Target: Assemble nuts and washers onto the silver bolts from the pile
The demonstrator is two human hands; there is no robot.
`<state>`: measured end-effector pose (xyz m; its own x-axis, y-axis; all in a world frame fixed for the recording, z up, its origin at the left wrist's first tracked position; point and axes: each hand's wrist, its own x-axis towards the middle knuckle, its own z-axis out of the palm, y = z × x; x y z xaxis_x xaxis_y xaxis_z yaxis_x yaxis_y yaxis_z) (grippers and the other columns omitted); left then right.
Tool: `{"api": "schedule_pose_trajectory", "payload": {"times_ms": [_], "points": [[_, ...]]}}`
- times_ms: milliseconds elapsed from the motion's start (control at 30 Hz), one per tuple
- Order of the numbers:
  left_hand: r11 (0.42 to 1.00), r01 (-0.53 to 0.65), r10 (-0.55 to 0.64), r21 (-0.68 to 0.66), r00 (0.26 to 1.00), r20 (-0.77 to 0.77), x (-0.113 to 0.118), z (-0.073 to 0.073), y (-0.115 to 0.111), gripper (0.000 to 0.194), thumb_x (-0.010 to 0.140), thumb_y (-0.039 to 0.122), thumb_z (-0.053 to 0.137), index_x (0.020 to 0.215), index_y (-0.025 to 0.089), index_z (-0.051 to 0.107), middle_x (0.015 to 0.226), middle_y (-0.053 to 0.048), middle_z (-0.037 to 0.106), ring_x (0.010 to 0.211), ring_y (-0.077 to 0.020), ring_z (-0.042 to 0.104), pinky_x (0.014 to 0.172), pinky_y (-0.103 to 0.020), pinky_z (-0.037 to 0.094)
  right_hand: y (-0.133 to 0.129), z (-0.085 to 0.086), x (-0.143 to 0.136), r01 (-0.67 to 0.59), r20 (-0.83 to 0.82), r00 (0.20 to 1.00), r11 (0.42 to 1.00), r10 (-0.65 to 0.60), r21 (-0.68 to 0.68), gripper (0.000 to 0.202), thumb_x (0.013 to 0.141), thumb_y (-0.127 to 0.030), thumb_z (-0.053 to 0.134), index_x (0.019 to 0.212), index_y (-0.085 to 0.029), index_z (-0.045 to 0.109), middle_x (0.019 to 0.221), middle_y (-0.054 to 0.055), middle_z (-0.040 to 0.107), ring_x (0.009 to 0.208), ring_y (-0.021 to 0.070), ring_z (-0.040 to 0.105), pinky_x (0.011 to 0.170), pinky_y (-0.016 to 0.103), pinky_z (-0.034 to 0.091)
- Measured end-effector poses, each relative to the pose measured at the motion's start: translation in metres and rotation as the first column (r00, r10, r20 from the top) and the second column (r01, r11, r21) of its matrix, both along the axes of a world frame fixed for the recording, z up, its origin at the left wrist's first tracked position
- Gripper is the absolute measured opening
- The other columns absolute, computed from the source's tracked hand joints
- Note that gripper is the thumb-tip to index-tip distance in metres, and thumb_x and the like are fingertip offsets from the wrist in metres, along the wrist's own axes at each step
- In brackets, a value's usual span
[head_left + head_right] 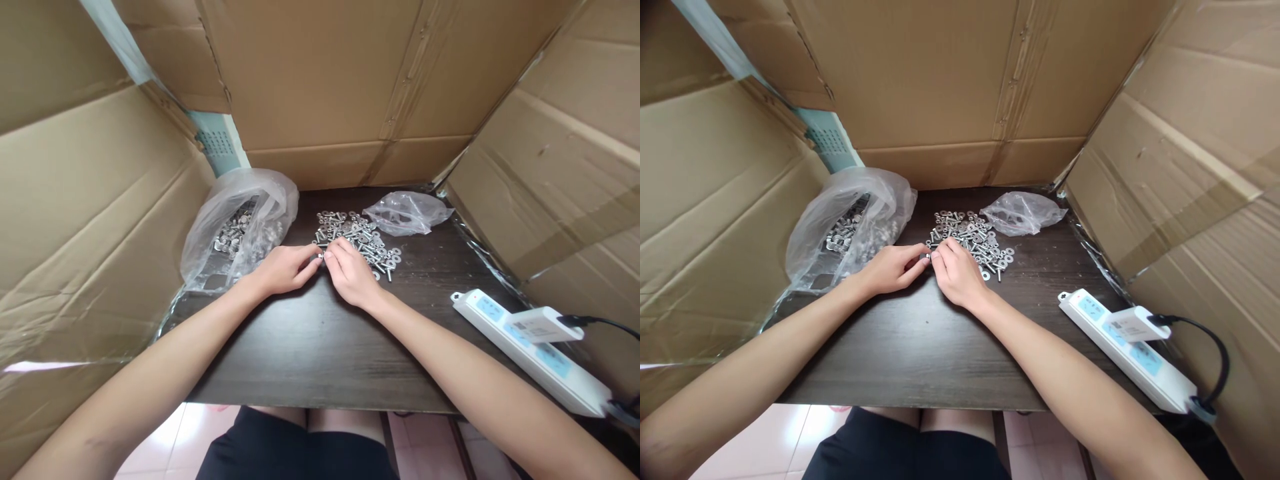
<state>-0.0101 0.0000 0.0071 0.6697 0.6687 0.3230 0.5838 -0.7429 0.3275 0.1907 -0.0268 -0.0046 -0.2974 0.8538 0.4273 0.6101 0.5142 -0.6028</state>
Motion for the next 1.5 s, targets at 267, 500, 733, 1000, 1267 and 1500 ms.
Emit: {"api": "schedule_pose_trajectory", "payload": {"times_ms": [267,500,733,1000,1267,1500], "points": [[0.997,-0.018,0.026,-0.075,0.994,0.105,-0.0005,-0.0024,0.0024,0.022,0.097,0.034,0.051,0.103,0.018,0.065,0.059,0.004,0.054,0.053,-0.0122,0.048,0.057,-0.024,0.032,-0.0026,0.0021,0.0001,0.002,0.008,1.000,1.000,-0.002,-0.004,0.007,0.098,-0.023,0.045,0.093,-0.023,0.050,0.099,0.007,0.060,0.088,0.0234,0.058,0.082,0.039,0.045],[0.995,-0.022,0.032,-0.094,0.994,0.101,-0.0005,-0.0038,0.0035,0.022,0.094,0.034,0.054,0.101,0.018,0.067,0.059,0.005,0.052,0.054,-0.0117,0.046,0.058,-0.024,0.031,-0.0025,0.0019,-0.0004,-0.004,0.036,0.999,1.000,0.004,0.010,0.011,0.099,-0.023,0.044,0.089,-0.023,0.050,0.097,0.007,0.058,0.086,0.0230,0.057,0.080,0.039,0.045],[0.995,-0.009,0.019,-0.097,0.994,0.104,0.0002,-0.0042,0.0034,0.020,0.092,0.032,0.057,0.098,0.019,0.069,0.060,0.005,0.051,0.055,-0.0113,0.045,0.059,-0.024,0.031,0.0002,-0.0007,0.0007,-0.031,0.051,0.998,0.999,0.030,0.020,0.023,0.103,-0.025,0.037,0.083,-0.023,0.049,0.096,0.008,0.058,0.089,0.0237,0.057,0.084,0.041,0.046],[0.994,-0.047,0.063,-0.102,0.986,0.153,0.0006,-0.0052,0.0035,0.021,0.093,0.034,0.057,0.096,0.017,0.069,0.059,0.005,0.048,0.054,-0.0108,0.043,0.059,-0.024,0.032,-0.0029,0.0016,0.0005,-0.006,0.016,1.000,1.000,0.005,0.014,0.009,0.099,-0.025,0.047,0.096,-0.022,0.055,0.101,0.008,0.062,0.090,0.0233,0.059,0.084,0.039,0.047],[0.995,-0.029,0.042,-0.092,0.989,0.143,-0.0002,-0.0046,0.0042,0.021,0.091,0.034,0.057,0.094,0.017,0.069,0.059,0.005,0.049,0.054,-0.0109,0.044,0.058,-0.024,0.032,-0.0030,0.0026,0.0002,-0.015,0.062,0.998,1.000,0.015,0.007,0.010,0.098,-0.023,0.048,0.094,-0.023,0.057,0.102,0.007,0.061,0.091,0.0237,0.059,0.083,0.038,0.046],[0.995,-0.024,0.035,-0.094,0.992,0.124,0.0005,-0.0041,0.0037,0.020,0.091,0.033,0.057,0.095,0.017,0.070,0.060,0.005,0.050,0.055,-0.0112,0.044,0.059,-0.024,0.032,-0.0014,0.0004,0.0007,-0.031,0.056,0.998,1.000,0.031,0.005,0.022,0.103,-0.025,0.042,0.087,-0.023,0.056,0.101,0.008,0.060,0.093,0.0232,0.059,0.087,0.040,0.047]]}}
